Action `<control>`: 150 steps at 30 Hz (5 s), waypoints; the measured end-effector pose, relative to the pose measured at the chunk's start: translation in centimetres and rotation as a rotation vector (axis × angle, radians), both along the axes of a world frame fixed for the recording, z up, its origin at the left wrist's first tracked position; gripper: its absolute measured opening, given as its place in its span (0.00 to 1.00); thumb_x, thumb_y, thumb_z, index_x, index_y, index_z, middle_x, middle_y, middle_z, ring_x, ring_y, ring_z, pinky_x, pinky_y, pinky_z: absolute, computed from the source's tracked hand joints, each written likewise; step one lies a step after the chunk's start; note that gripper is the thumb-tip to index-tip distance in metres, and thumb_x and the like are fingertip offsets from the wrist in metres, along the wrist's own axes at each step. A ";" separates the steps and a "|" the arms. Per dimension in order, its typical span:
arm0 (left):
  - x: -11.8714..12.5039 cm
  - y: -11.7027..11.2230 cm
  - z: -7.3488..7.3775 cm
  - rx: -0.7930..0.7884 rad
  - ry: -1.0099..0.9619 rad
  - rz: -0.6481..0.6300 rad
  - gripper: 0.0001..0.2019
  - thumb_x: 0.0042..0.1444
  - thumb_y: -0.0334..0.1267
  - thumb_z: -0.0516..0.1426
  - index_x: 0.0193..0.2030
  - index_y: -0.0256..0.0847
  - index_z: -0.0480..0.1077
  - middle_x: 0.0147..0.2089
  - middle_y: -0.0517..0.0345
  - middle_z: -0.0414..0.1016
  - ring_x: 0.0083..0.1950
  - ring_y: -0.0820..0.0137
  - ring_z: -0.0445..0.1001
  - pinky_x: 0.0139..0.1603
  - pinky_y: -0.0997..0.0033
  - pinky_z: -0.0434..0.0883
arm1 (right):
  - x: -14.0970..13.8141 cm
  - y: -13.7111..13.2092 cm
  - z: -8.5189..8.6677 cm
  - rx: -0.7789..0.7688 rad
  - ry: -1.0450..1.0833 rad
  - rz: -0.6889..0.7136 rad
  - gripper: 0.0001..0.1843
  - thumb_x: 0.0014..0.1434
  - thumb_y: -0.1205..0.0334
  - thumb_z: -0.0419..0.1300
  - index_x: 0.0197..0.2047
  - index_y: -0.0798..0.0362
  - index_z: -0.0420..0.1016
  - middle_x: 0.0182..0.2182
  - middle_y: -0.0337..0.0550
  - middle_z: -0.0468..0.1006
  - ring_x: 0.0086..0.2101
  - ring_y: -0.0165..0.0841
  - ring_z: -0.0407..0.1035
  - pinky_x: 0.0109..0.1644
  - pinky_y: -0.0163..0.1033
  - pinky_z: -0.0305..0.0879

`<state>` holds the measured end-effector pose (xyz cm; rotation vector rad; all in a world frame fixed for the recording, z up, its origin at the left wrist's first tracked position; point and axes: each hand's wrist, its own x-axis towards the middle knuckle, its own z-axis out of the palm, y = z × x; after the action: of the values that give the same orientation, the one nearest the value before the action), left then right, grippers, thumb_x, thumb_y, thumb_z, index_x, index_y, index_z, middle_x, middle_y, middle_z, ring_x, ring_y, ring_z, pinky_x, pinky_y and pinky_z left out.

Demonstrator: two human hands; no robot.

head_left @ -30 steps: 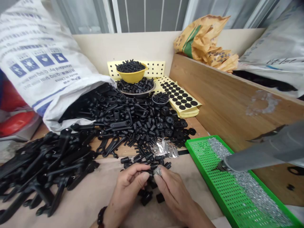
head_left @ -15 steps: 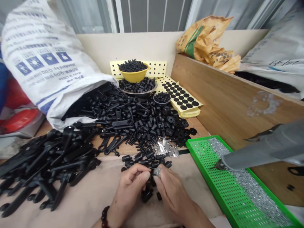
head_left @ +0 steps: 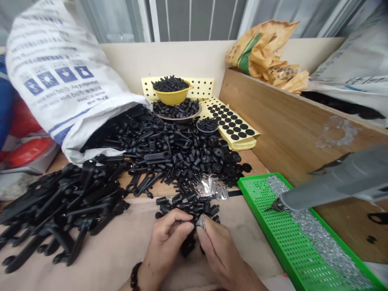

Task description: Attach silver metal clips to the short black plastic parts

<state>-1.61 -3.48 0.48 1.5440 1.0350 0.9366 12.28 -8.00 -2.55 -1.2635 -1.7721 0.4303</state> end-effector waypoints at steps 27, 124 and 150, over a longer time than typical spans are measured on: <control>-0.5 -0.5 -0.7 0.300 0.055 -0.117 0.11 0.55 0.27 0.55 0.41 0.46 0.73 0.38 0.59 0.76 0.39 0.72 0.74 0.41 0.79 0.70 | 0.3 0.4 -0.5 0.093 -0.073 -0.035 0.12 0.64 0.70 0.39 0.31 0.52 0.56 0.22 0.37 0.64 0.23 0.29 0.62 0.26 0.33 0.57; -1.2 6.6 0.4 0.471 0.665 -0.243 0.08 0.55 0.32 0.52 0.37 0.41 0.72 0.36 0.55 0.77 0.40 0.65 0.72 0.43 0.65 0.68 | 3.7 -1.4 -0.8 0.057 -0.572 -0.105 0.13 0.64 0.59 0.41 0.40 0.54 0.63 0.35 0.51 0.76 0.31 0.37 0.74 0.30 0.39 0.72; -1.2 10.4 0.5 0.419 0.866 -0.372 0.09 0.49 0.24 0.48 0.31 0.41 0.65 0.30 0.60 0.70 0.34 0.69 0.68 0.35 0.72 0.63 | 2.5 6.9 1.2 -0.077 -0.492 -0.088 0.10 0.62 0.63 0.46 0.28 0.51 0.57 0.26 0.39 0.66 0.26 0.32 0.63 0.28 0.35 0.55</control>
<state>-2.77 6.97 1.03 2.4976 1.0913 0.1919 14.79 -1.10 -1.33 -1.5941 -2.1073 0.1411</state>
